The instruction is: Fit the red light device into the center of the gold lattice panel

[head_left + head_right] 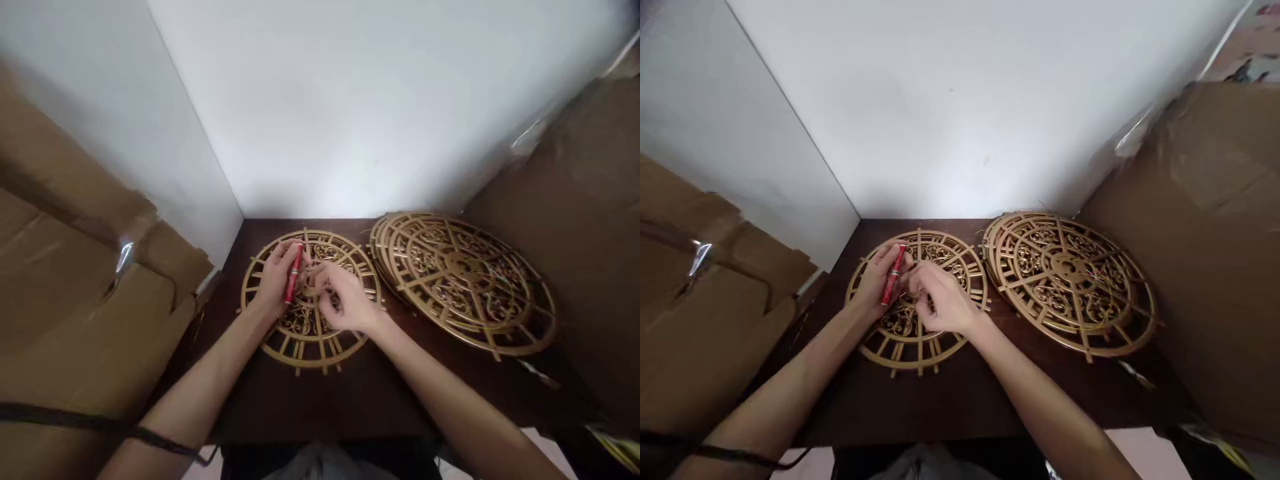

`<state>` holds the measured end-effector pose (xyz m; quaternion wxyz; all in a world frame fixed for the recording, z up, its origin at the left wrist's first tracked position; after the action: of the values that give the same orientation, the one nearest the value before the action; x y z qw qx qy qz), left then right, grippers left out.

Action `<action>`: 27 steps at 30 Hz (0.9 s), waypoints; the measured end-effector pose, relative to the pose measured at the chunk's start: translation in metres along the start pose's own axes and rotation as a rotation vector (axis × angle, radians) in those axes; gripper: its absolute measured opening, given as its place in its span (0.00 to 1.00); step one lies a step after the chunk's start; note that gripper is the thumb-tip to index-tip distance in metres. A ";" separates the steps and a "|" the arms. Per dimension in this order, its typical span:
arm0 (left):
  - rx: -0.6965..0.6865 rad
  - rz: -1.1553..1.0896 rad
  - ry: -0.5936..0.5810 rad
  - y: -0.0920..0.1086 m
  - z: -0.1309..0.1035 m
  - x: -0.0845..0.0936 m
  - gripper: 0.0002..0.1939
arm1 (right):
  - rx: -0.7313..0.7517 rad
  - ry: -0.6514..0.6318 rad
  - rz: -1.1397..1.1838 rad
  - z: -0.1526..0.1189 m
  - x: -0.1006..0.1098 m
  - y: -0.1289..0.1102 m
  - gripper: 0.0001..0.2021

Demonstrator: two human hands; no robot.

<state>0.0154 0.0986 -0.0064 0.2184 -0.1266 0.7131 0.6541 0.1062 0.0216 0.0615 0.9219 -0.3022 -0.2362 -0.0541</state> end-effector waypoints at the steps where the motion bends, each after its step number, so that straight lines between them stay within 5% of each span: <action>1: 0.001 -0.005 0.005 0.001 -0.001 0.001 0.15 | -0.006 -0.002 -0.012 0.001 0.000 0.001 0.10; 18: -0.012 -0.046 -0.007 0.003 -0.003 -0.001 0.12 | 0.032 0.033 -0.006 0.006 0.005 -0.009 0.07; 27: -0.042 -0.010 0.080 0.009 -0.003 0.007 0.12 | 0.010 -0.080 -0.292 0.002 -0.008 -0.005 0.10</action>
<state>0.0050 0.0970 -0.0016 0.1904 -0.1607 0.7067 0.6622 0.0974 0.0182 0.0618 0.8957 -0.2620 -0.3143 -0.1742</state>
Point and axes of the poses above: each hand's wrist, its own z-axis towards the middle knuckle, its own x-axis out of the back of the hand, y = z × x, the point moved 10 cm from there along z, towards the middle knuckle, and after that the axes turned 1 degree about -x, right-handed, at the moved point
